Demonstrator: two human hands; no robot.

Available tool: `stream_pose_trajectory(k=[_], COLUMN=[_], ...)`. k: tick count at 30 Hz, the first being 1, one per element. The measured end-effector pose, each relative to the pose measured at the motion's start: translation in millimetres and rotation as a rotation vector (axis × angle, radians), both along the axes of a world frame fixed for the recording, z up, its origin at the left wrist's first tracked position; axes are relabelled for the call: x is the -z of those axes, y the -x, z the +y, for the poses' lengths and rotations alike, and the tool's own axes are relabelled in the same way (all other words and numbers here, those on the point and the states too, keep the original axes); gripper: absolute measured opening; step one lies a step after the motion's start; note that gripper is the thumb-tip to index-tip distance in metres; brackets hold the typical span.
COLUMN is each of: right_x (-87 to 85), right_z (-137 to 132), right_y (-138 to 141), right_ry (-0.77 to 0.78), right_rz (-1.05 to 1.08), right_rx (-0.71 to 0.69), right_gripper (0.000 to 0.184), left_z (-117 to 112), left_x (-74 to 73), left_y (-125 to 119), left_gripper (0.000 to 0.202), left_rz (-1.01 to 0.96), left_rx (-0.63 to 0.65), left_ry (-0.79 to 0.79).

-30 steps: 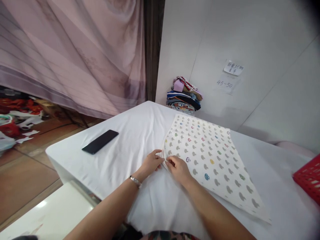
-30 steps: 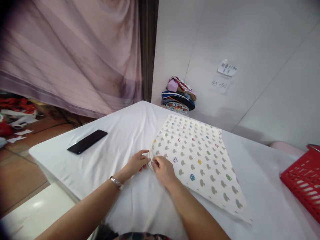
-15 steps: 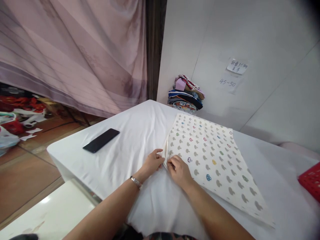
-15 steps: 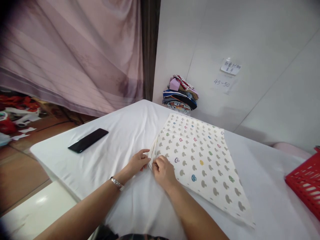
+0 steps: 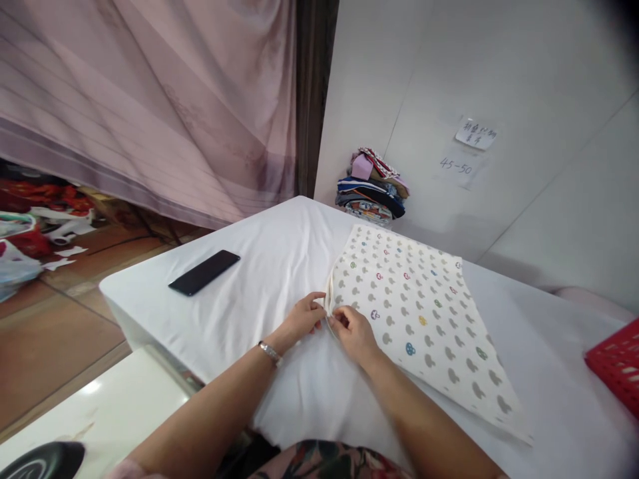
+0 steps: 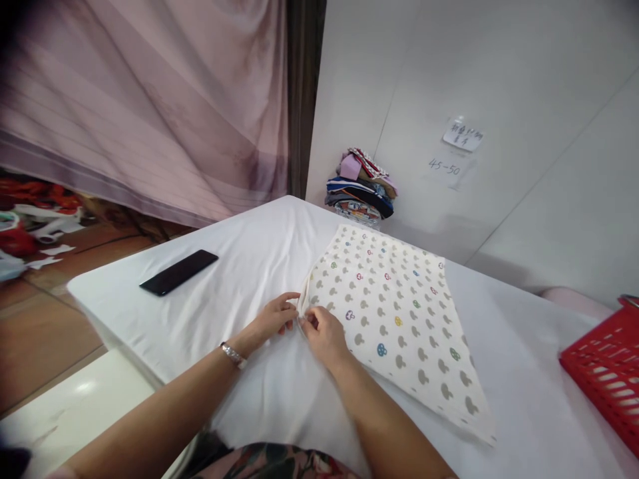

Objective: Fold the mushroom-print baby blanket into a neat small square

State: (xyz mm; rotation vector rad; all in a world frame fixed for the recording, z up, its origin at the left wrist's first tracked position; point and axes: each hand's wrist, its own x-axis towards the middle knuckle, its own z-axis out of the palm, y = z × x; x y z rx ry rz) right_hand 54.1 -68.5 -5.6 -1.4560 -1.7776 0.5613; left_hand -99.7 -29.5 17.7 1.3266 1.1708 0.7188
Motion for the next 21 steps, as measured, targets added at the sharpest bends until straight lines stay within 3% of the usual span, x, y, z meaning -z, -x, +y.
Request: stream_pose_trajectory(k=[12,21], right_x=[-1.5,11.4], right_z=[-1,4], right_y=[0,-5], right_ry=[0.028,0.034], right_rz=[0.042,0.152], right_rx=[0.005,0.045], right_gripper=[0.012,0.020], left_z=[-2,1], left_x=[-1.5,4.6], left_y=[-1,-2], left_gripper=[0.033,0.028], left_rz=[0.100,0.239], left_rx=[-0.023,-0.075], left_ry=[-0.060,-0.122])
